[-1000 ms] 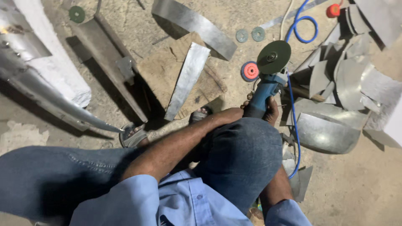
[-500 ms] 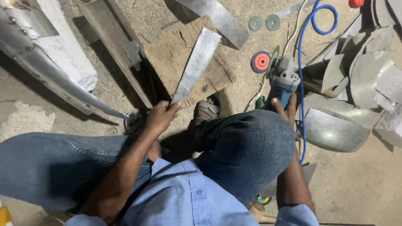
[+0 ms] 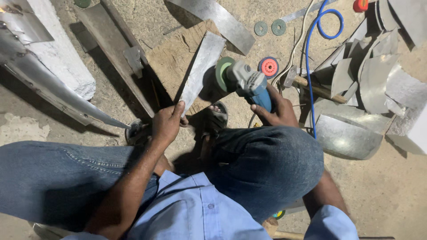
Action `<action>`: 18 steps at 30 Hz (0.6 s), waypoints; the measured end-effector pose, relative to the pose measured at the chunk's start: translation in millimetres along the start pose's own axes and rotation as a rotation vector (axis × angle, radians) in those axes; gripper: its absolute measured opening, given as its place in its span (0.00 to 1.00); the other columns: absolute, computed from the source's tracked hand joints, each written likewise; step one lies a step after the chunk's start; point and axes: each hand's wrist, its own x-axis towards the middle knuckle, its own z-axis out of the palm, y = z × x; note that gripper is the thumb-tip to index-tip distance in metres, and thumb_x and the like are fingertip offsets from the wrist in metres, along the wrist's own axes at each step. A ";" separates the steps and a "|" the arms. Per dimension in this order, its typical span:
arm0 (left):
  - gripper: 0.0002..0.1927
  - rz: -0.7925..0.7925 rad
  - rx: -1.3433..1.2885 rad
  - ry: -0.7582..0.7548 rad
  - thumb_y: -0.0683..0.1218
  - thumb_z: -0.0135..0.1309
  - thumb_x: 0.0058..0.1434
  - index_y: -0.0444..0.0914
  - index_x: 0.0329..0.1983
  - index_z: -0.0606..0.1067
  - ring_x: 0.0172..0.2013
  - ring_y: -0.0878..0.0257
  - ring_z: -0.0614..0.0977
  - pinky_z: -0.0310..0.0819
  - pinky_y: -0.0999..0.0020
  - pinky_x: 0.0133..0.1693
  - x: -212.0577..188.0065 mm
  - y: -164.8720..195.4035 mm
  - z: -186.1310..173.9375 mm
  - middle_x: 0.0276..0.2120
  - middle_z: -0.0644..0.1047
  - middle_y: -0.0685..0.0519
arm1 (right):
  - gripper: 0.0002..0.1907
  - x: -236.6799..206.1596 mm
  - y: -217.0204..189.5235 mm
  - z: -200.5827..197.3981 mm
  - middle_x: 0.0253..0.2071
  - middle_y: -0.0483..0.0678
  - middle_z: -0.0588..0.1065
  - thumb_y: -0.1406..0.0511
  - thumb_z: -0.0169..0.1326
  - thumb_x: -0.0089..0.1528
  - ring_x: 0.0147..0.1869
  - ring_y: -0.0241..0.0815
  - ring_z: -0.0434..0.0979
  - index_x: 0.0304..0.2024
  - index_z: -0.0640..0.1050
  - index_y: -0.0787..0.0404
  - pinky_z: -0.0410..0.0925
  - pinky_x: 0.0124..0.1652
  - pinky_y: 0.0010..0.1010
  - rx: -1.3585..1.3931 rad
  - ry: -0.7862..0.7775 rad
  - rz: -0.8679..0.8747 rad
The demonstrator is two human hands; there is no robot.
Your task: The person hammers a small metal strip on a wooden block to shape it, then repeatedly fits it into a curved metal panel to check alignment. They then use an angle grinder to cut and grind the strip, creating sparks, before fitting it again into the panel.
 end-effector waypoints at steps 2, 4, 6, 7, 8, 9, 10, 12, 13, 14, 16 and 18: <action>0.33 0.023 0.013 0.029 0.66 0.39 0.71 0.38 0.28 0.81 0.23 0.64 0.85 0.79 0.66 0.30 -1.8 1.7 1.0 0.18 0.80 0.55 | 0.41 4.8 -14.7 -1.0 0.45 0.62 0.82 0.54 0.65 0.59 0.48 0.54 0.85 0.71 0.67 0.61 0.75 0.48 0.45 -0.149 -0.072 -0.030; 0.34 0.031 0.024 0.050 0.67 0.39 0.71 0.38 0.27 0.81 0.22 0.63 0.84 0.78 0.65 0.30 -2.6 1.9 1.6 0.17 0.80 0.54 | 0.43 9.9 -27.3 -0.5 0.44 0.64 0.81 0.52 0.65 0.57 0.47 0.55 0.85 0.71 0.66 0.58 0.75 0.48 0.44 -0.297 -0.124 -0.047; 0.34 0.027 0.032 0.061 0.67 0.39 0.71 0.38 0.26 0.80 0.22 0.63 0.84 0.78 0.64 0.29 -2.6 1.7 1.8 0.17 0.79 0.53 | 0.43 15.1 -36.3 0.0 0.43 0.64 0.82 0.51 0.64 0.57 0.47 0.56 0.85 0.71 0.66 0.55 0.74 0.48 0.45 -0.380 -0.172 -0.043; 0.34 0.027 0.038 0.057 0.67 0.39 0.71 0.38 0.26 0.80 0.22 0.62 0.84 0.77 0.63 0.30 -2.7 1.6 2.1 0.17 0.79 0.53 | 0.43 17.4 -39.1 0.1 0.42 0.64 0.82 0.50 0.64 0.57 0.46 0.57 0.85 0.71 0.66 0.54 0.74 0.47 0.45 -0.421 -0.197 -0.040; 0.34 0.027 0.044 0.055 0.67 0.39 0.71 0.38 0.26 0.81 0.22 0.62 0.84 0.77 0.63 0.30 -2.7 1.6 2.2 0.17 0.79 0.53 | 0.43 20.2 -40.8 0.3 0.42 0.64 0.82 0.49 0.63 0.57 0.46 0.57 0.85 0.71 0.66 0.54 0.74 0.48 0.45 -0.431 -0.195 -0.038; 0.35 0.027 0.050 0.054 0.67 0.39 0.71 0.38 0.26 0.81 0.22 0.62 0.83 0.77 0.62 0.30 -2.7 1.7 2.1 0.17 0.79 0.53 | 0.44 22.9 -41.5 0.2 0.43 0.64 0.81 0.48 0.63 0.57 0.46 0.58 0.85 0.72 0.66 0.53 0.74 0.48 0.45 -0.440 -0.193 -0.038; 0.35 0.039 0.052 0.049 0.67 0.38 0.71 0.38 0.25 0.81 0.22 0.62 0.83 0.77 0.62 0.30 -2.9 1.6 2.1 0.17 0.79 0.53 | 0.44 25.6 -41.3 -0.4 0.43 0.64 0.81 0.48 0.62 0.57 0.46 0.58 0.85 0.72 0.65 0.53 0.74 0.48 0.45 -0.449 -0.190 -0.035; 0.36 0.063 0.054 0.038 0.67 0.38 0.71 0.38 0.24 0.80 0.22 0.62 0.84 0.77 0.62 0.30 -3.4 1.5 2.5 0.17 0.79 0.54 | 0.45 31.7 -39.0 -3.9 0.43 0.65 0.81 0.47 0.61 0.57 0.48 0.58 0.84 0.73 0.64 0.54 0.74 0.48 0.47 -0.436 -0.181 0.005; 0.35 0.073 0.036 0.034 0.67 0.37 0.71 0.39 0.25 0.81 0.22 0.62 0.84 0.77 0.62 0.31 -3.9 1.0 2.7 0.17 0.80 0.54 | 0.46 34.6 -37.3 -6.1 0.42 0.66 0.80 0.46 0.61 0.58 0.49 0.58 0.84 0.73 0.63 0.54 0.74 0.48 0.47 -0.429 -0.177 0.029; 0.35 0.084 0.018 0.029 0.67 0.37 0.71 0.39 0.25 0.81 0.22 0.62 0.84 0.77 0.63 0.31 -4.0 0.5 2.9 0.17 0.80 0.54 | 0.46 37.9 -35.4 -8.4 0.44 0.66 0.80 0.46 0.61 0.58 0.50 0.58 0.84 0.73 0.63 0.55 0.73 0.50 0.48 -0.433 -0.168 0.031; 0.34 0.093 -0.015 0.023 0.67 0.38 0.71 0.39 0.27 0.81 0.22 0.63 0.84 0.77 0.63 0.31 -3.1 -0.8 3.1 0.17 0.80 0.55 | 0.46 46.4 -31.7 -12.7 0.47 0.66 0.80 0.45 0.61 0.58 0.52 0.58 0.83 0.73 0.64 0.56 0.73 0.52 0.48 -0.444 -0.148 0.023; 0.33 0.081 -0.041 0.015 0.67 0.38 0.70 0.40 0.30 0.82 0.22 0.63 0.84 0.78 0.62 0.30 -2.1 -2.8 3.1 0.16 0.80 0.54 | 0.45 55.3 -28.0 -15.9 0.50 0.65 0.80 0.45 0.61 0.58 0.53 0.58 0.83 0.73 0.65 0.56 0.73 0.53 0.49 -0.426 -0.129 0.027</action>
